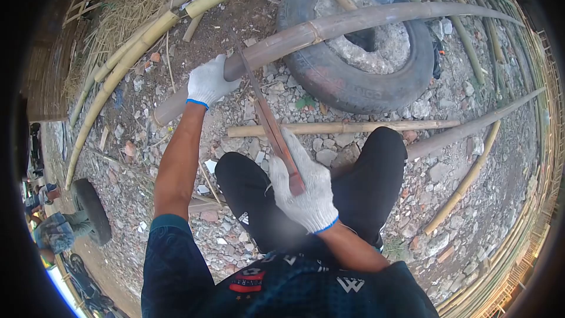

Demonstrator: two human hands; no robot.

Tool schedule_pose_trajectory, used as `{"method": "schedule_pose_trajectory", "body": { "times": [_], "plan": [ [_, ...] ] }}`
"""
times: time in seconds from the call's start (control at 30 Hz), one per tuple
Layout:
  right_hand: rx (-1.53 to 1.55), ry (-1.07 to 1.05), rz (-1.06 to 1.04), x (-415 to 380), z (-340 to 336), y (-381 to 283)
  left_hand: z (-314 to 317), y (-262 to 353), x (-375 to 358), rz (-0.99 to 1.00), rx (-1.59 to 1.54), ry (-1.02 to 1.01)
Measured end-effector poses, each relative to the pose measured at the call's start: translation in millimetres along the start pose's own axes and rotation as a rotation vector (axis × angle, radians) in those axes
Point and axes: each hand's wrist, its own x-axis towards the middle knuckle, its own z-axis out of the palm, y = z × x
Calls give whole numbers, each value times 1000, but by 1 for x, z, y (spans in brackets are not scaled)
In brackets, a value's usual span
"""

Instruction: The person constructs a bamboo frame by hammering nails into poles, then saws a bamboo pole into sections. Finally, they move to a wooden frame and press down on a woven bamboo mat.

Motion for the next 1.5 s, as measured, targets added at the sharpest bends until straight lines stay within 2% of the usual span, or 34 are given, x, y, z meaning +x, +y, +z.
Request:
{"method": "schedule_pose_trajectory", "body": {
  "times": [0.03, 0.07, 0.17, 0.2, 0.27, 0.33, 0.43, 0.5, 0.6, 0.63, 0.7, 0.8, 0.83, 0.9, 0.93, 1.0, 1.13, 1.27, 1.33, 1.37, 1.4, 1.5],
  "plan": [
    [-42, 19, -52, -9, -6, 7, -8, -1, 9, 9, 12, 15],
    [21, 18, -7, -21, -13, 9, -9, -1, 10, -12, 31, -6],
    [-54, -92, 122, -46, -44, 6, -13, 3, 8, -27, -10, -28],
    [-5, -46, 35, -49, -39, 24, -12, 4, 9, -22, -8, -18],
    [77, 63, -60, -16, -3, 45, -11, 4, 7, -17, 7, -6],
    [71, 95, -61, 61, 56, 55, -13, 5, 8, -18, 12, -35],
    [28, 71, -13, 70, 55, 42, -23, 5, 11, -14, 15, -51],
    [-39, 33, -65, -22, 1, 47, -18, 5, 10, -16, 2, -61],
    [228, 8, -7, -16, 4, 39, -11, 5, 3, -6, 21, -53],
    [63, -37, 105, 16, 13, 39, -10, 4, 2, -5, 15, -17],
    [-92, 18, -107, 104, 73, 47, -14, 9, 6, -11, 1, 20],
    [49, 36, 22, 44, 36, 44, -17, 3, 9, -16, 7, -48],
    [64, 74, -49, -5, 15, 55, -15, 6, 14, -16, -4, -33],
    [-55, 28, -62, -48, -1, 62, -14, 4, 8, -24, 13, -37],
    [-80, -124, 114, -27, 23, 85, -10, 6, -2, -22, 16, -70],
    [-90, -217, 202, 16, 38, 97, -19, 9, 7, -36, 7, -37],
    [-16, -40, 94, -4, 16, 57, -21, 7, 10, -24, 20, -45],
    [3, 68, -18, -24, 10, 61, -22, 13, 7, -69, 1, -65],
    [-23, 40, -41, 77, 60, 67, -12, 5, 4, -24, 31, -3],
    [-28, 43, -45, 71, 52, 68, -11, 4, 8, -7, 42, 40],
    [-18, 34, -25, 45, 48, 65, -21, 8, 5, -6, -8, -19],
    [-37, 15, -10, -3, 20, 58, -20, 12, 8, -33, 4, -3]
  ]
}}
